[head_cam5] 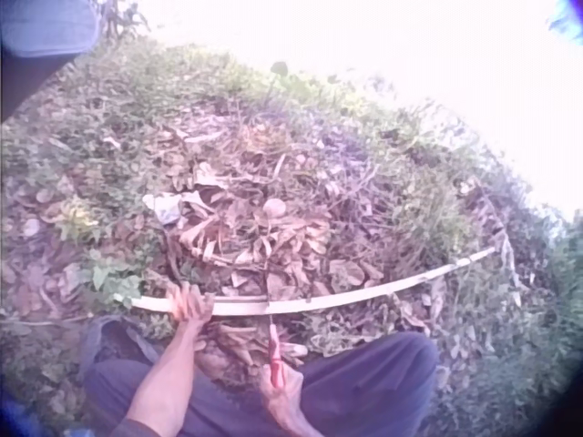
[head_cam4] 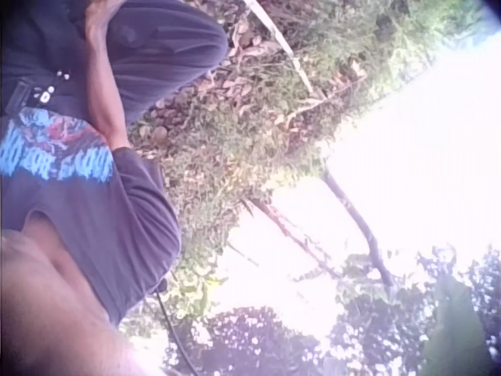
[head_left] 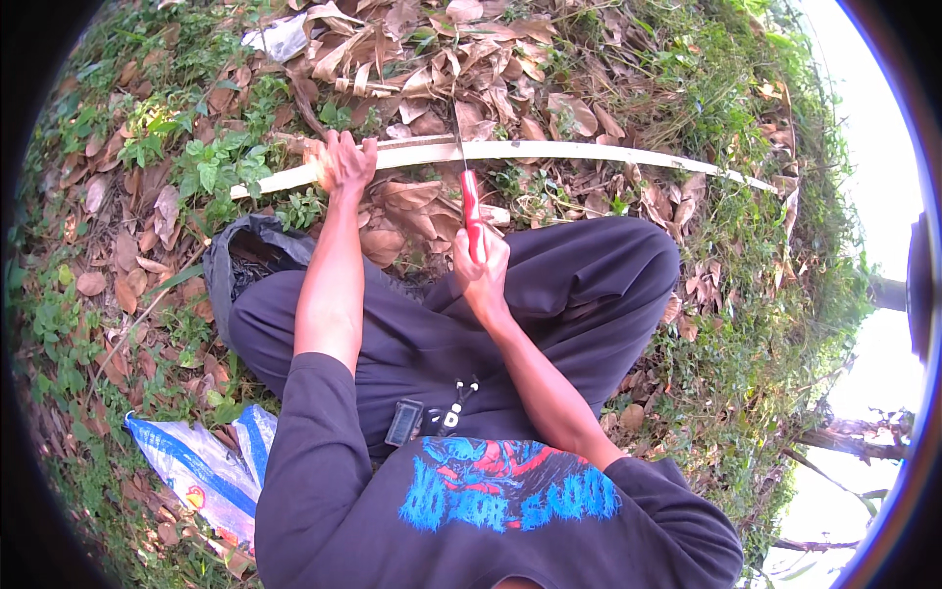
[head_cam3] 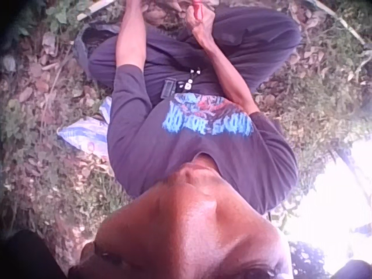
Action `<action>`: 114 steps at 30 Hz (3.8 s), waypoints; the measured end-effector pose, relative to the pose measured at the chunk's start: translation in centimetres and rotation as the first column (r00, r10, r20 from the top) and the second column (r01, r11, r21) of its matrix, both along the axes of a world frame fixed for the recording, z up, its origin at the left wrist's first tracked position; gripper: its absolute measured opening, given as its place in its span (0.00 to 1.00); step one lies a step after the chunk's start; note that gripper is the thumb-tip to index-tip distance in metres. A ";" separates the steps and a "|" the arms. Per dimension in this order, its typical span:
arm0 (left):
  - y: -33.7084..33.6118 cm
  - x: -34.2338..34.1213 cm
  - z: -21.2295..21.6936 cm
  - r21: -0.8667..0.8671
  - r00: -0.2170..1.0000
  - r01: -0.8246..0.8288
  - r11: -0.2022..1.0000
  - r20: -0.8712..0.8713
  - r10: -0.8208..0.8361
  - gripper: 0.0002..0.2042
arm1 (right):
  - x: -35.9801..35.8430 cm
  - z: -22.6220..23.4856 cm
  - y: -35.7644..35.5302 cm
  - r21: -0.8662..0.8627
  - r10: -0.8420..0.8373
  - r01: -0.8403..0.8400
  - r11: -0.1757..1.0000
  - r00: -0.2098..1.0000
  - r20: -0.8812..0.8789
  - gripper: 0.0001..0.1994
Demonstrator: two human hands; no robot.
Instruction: The person sits on the ground and uses a red hand saw to cut a long, thin piece of light-colored wood. They hold the wood steady with their left hand and saw back and forth with their right hand, gradually cutting through the material.
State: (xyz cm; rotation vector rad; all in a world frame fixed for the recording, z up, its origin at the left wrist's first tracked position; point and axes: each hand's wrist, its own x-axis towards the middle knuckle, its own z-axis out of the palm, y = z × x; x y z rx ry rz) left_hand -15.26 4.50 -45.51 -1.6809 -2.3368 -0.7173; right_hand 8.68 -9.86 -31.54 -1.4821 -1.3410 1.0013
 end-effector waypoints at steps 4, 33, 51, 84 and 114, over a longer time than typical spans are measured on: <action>0.0 0.0 0.5 0.041 0.997 0.013 0.999 -0.073 -0.010 0.14 | 1.6 0.9 -5.9 -0.100 0.039 -0.039 0.994 0.999 -0.004 0.11; 1.3 -3.7 -8.7 0.235 0.980 0.189 0.953 -0.113 -0.167 0.17 | 3.3 3.5 -7.4 -0.006 0.112 -0.112 0.994 0.993 0.029 0.09; 1.0 -1.6 -4.8 0.397 0.981 0.154 0.905 -0.169 -0.093 0.14 | 1.9 0.2 -1.2 -0.018 0.035 -0.036 0.999 0.999 -0.034 0.14; 1.8 -2.2 -7.3 0.497 0.960 0.263 0.827 -0.217 -0.175 0.14 | 1.3 -0.1 0.1 -0.065 0.027 -0.031 0.997 0.998 -0.060 0.14; 1.0 -1.0 -4.5 0.308 0.993 0.100 0.946 -0.084 -0.078 0.13 | 4.5 3.1 -9.2 -0.148 0.054 -0.065 0.987 0.996 -0.075 0.09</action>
